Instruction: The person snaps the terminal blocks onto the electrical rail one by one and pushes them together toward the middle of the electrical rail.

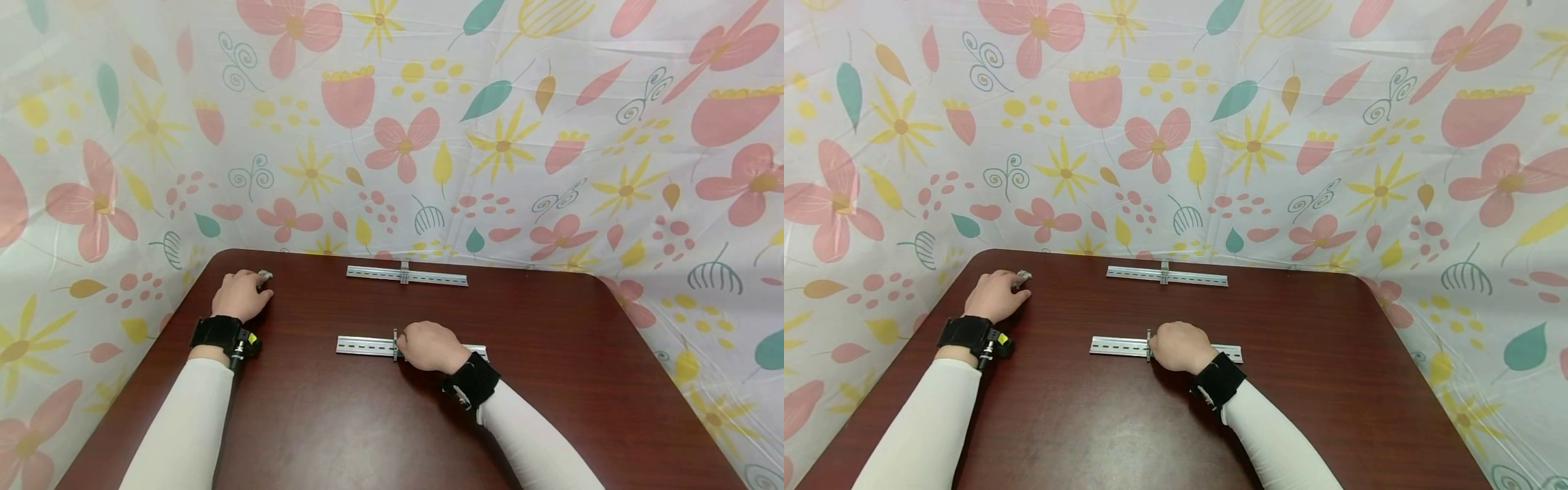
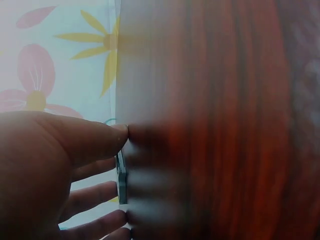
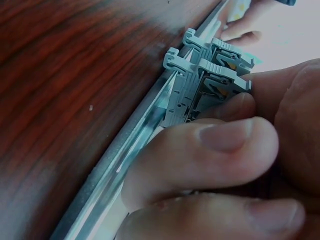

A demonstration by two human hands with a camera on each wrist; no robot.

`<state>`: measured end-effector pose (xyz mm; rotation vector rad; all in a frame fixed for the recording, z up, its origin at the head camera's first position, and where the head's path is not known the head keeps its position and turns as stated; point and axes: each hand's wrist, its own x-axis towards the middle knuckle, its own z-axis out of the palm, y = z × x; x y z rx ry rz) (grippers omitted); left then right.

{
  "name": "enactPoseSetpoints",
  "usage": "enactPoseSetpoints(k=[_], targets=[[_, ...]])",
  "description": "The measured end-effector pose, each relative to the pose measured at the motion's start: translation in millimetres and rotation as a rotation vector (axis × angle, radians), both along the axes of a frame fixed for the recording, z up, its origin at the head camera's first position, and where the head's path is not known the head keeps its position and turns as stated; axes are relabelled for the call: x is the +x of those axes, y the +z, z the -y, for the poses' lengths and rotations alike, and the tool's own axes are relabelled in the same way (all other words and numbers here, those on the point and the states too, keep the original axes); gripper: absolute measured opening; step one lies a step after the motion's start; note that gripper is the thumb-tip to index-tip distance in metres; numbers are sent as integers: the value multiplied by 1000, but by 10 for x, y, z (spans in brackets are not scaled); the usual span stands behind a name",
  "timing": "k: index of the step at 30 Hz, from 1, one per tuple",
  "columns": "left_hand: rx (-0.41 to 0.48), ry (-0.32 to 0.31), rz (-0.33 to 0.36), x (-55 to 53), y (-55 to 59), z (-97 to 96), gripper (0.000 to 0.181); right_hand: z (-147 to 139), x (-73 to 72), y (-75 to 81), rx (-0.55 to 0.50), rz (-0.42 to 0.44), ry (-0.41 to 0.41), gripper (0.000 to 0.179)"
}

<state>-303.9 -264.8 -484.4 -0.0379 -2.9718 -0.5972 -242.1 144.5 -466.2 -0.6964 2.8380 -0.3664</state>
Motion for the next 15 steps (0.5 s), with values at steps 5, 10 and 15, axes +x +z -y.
enactPoseSetpoints(k=[5,10,15], targets=[[16,6,-14,19,7,-49,35,-2,1,0,-3,3,0,53],[31,-2,-39,-14,-43,-29,28,0,5,5,0,2,-1,53],[39,-21,-53,-20,-40,-25,24,1,12,10,-3,8,-8,53]])
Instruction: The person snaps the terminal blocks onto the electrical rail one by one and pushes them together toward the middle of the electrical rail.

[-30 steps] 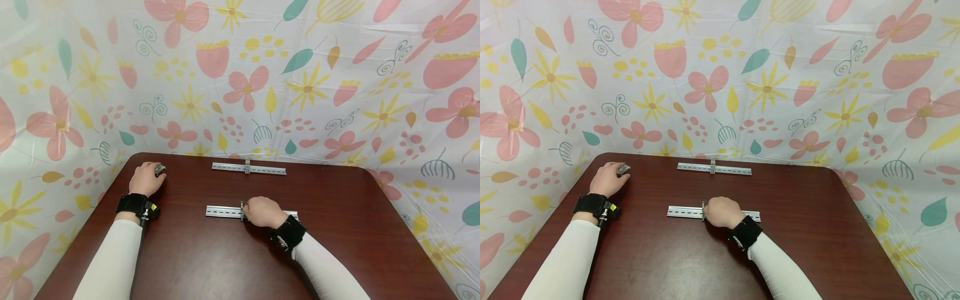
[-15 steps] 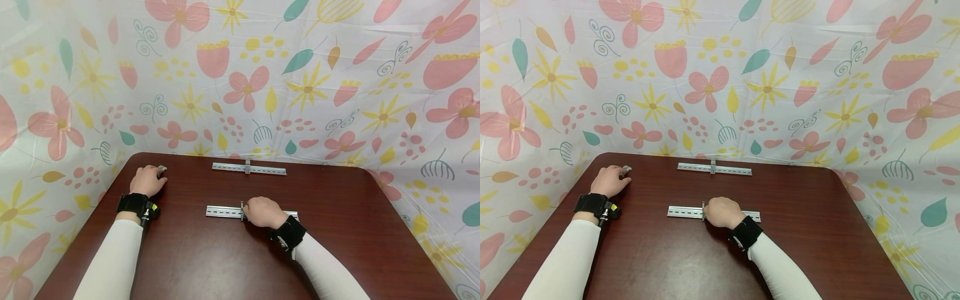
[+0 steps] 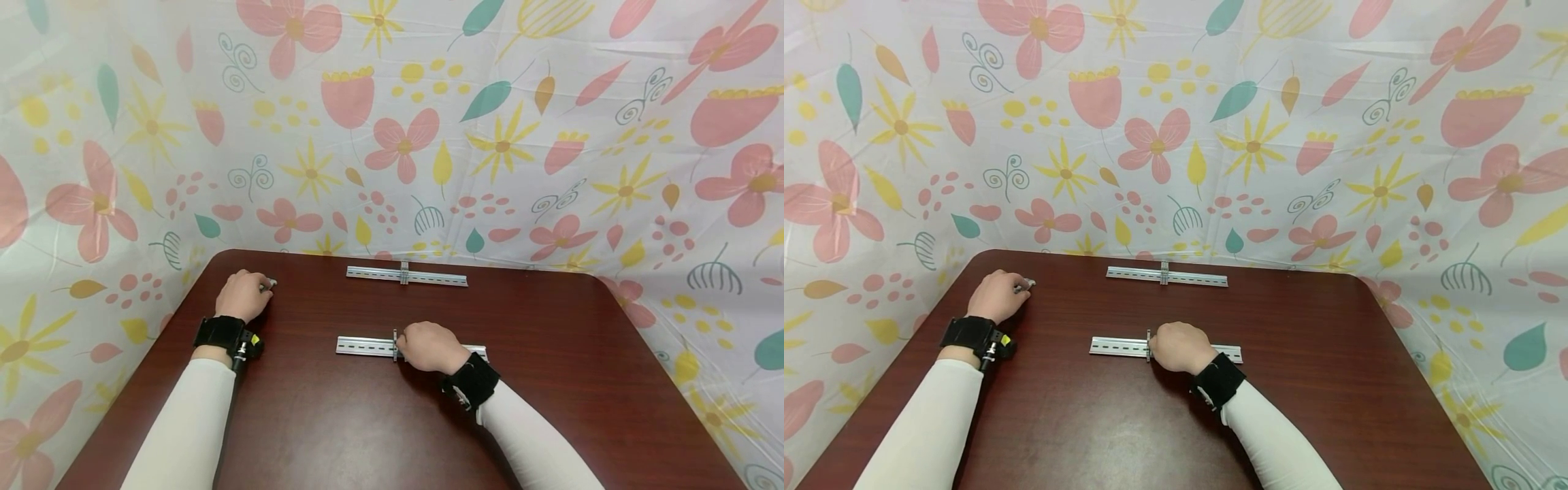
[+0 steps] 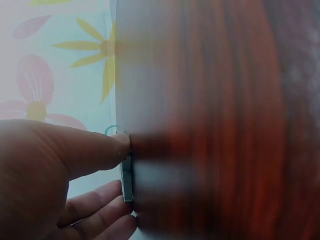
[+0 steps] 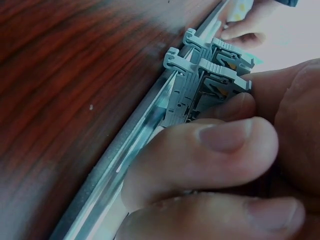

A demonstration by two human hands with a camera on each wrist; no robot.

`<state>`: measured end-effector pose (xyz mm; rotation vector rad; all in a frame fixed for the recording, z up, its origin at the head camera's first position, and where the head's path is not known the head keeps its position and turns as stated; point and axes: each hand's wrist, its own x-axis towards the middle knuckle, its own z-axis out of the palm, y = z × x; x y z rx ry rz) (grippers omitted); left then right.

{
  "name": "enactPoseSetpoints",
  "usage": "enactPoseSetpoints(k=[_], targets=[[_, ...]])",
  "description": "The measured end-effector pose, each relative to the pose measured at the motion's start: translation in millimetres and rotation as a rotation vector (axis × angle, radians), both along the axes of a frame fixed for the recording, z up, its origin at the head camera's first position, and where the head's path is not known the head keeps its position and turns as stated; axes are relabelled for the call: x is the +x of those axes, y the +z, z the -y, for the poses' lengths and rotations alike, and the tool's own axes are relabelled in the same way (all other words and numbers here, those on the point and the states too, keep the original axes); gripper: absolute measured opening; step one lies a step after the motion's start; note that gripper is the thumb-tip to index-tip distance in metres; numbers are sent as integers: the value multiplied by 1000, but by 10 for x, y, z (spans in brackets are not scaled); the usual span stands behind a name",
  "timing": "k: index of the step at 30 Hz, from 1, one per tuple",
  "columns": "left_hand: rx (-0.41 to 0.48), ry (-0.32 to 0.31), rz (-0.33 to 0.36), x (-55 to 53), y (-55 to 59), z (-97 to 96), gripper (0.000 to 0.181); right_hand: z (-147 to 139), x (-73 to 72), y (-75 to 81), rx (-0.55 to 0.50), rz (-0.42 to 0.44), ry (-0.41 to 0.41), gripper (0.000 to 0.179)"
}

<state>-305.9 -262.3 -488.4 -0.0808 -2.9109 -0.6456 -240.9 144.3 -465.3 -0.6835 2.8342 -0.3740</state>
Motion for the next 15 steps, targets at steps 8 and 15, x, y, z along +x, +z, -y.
enactPoseSetpoints(k=[8,15], targets=[[14,-24,-14,15,38,-37,23,-4,5,8,4,9,-4,53],[59,-31,-4,-15,34,-93,18,-20,-15,17,-18,47,-36,50]])
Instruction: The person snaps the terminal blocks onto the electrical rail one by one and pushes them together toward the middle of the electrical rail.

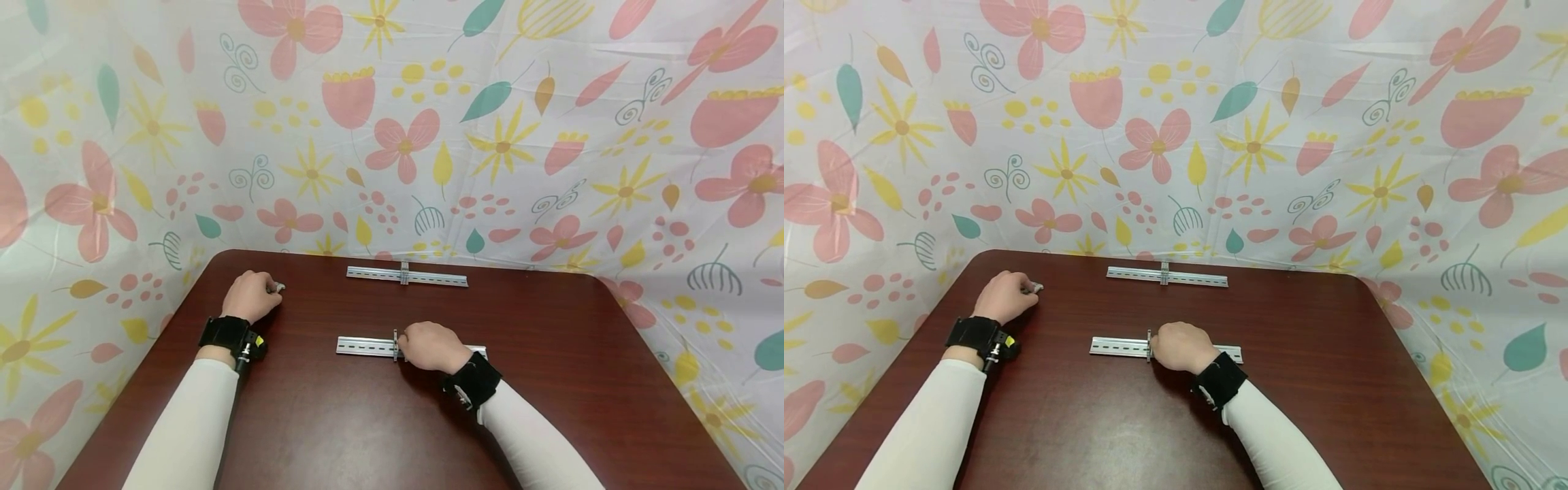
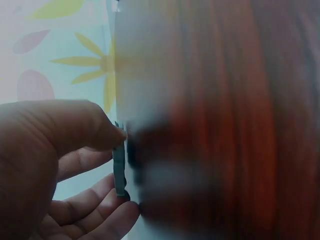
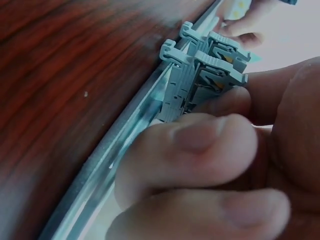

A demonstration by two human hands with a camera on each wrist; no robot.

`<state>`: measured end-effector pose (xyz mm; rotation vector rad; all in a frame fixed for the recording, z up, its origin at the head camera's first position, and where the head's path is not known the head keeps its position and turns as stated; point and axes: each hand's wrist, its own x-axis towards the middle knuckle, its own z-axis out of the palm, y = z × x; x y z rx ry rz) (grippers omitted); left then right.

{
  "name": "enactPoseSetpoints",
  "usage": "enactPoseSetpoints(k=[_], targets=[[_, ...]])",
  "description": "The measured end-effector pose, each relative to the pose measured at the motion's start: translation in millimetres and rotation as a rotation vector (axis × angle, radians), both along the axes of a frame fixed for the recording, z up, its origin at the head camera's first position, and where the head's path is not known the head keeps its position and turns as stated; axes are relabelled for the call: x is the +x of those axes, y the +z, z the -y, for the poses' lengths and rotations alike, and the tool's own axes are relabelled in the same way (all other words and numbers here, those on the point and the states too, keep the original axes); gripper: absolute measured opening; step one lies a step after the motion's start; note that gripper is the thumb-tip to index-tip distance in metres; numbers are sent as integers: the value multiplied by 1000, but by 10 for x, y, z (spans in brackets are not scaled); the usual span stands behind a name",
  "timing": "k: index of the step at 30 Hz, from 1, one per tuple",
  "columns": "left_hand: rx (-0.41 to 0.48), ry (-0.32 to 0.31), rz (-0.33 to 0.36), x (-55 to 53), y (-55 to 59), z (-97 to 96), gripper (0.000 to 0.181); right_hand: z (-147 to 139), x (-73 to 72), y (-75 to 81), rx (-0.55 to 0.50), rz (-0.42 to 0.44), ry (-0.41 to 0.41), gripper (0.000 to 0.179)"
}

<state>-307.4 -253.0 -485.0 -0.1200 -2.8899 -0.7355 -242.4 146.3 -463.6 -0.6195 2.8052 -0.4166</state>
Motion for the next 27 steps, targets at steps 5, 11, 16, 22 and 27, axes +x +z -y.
enactPoseSetpoints(k=[5,11,16,22,27], targets=[[73,-19,-12,-4,45,-67,20,-17,-3,10,-16,21,-10,50],[99,-91,-53,-9,82,-222,14,-20,12,47,0,-26,4,53],[124,-168,-91,0,113,-395,11,-24,27,86,-5,-16,-8,53],[118,-245,-135,44,164,-612,6,-39,32,101,-22,-28,-26,48],[84,-339,-176,88,180,-768,4,-47,15,110,-49,-18,-42,45]])
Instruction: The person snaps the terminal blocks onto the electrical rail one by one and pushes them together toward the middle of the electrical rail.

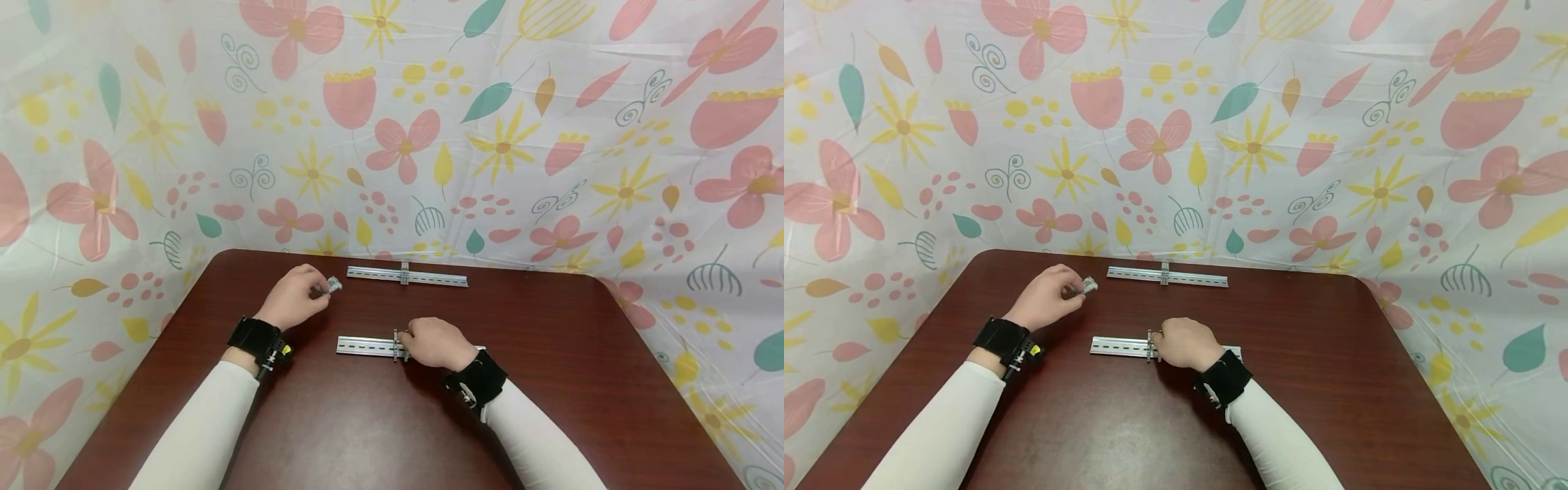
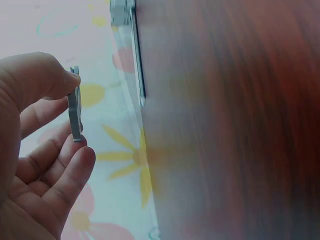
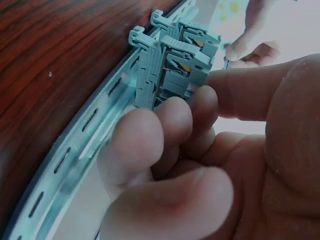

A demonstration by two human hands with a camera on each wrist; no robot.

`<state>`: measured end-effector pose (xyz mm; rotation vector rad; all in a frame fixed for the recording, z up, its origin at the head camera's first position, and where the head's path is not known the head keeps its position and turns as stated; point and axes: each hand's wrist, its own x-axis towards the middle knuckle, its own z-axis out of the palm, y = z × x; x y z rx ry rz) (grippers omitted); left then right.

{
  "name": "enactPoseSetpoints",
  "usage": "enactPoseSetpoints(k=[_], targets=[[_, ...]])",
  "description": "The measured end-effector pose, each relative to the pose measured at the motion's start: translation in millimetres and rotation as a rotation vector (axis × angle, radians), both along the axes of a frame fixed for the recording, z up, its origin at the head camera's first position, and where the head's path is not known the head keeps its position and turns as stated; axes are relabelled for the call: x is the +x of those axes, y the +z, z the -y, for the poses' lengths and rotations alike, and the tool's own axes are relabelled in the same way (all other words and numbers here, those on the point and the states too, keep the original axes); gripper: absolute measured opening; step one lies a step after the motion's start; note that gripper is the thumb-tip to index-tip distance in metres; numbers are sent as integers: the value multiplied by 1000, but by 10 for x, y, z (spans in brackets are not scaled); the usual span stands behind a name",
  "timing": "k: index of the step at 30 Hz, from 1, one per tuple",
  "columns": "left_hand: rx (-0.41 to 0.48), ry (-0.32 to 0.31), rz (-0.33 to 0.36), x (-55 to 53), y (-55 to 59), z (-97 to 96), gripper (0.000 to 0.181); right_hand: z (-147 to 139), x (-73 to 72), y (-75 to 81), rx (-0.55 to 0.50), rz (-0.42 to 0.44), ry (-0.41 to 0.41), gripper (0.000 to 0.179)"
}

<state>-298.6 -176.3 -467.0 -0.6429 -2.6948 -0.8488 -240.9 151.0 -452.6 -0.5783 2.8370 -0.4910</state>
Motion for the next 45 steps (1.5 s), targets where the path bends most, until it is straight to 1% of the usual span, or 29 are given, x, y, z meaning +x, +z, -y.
enactPoseSetpoints(k=[5,9,12,16,18,22,25,28,32,36,41,45], targets=[[-28,-72,-41,90,57,-172,6,-12,-24,8,-47,-23,-19,39],[-42,-135,-117,163,104,-311,9,-22,-65,-14,-118,-57,-37,39],[-45,-194,-156,226,138,-417,10,-38,-97,-32,-196,-65,-48,41],[-42,-276,-192,309,178,-552,10,-52,-119,-24,-328,-26,-60,40],[-38,-318,-224,345,194,-611,10,-57,-129,-17,-391,-4,-65,38],[-33,-377,-282,411,215,-706,12,-78,-143,-21,-499,38,-57,44],[-35,-395,-300,455,234,-755,14,-83,-144,-26,-549,75,-43,50],[-30,-412,-313,484,251,-790,15,-76,-142,-28,-561,96,-28,52],[-14,-438,-341,494,250,-822,15,-61,-135,-23,-558,90,1,51],[-16,-447,-360,492,225,-838,15,-53,-124,-16,-560,78,28,50],[-40,-431,-356,499,224,-851,18,-52,-113,-14,-569,71,55,47],[-76,-388,-363,512,238,-853,28,-54,-110,-11,-581,72,45,44]])
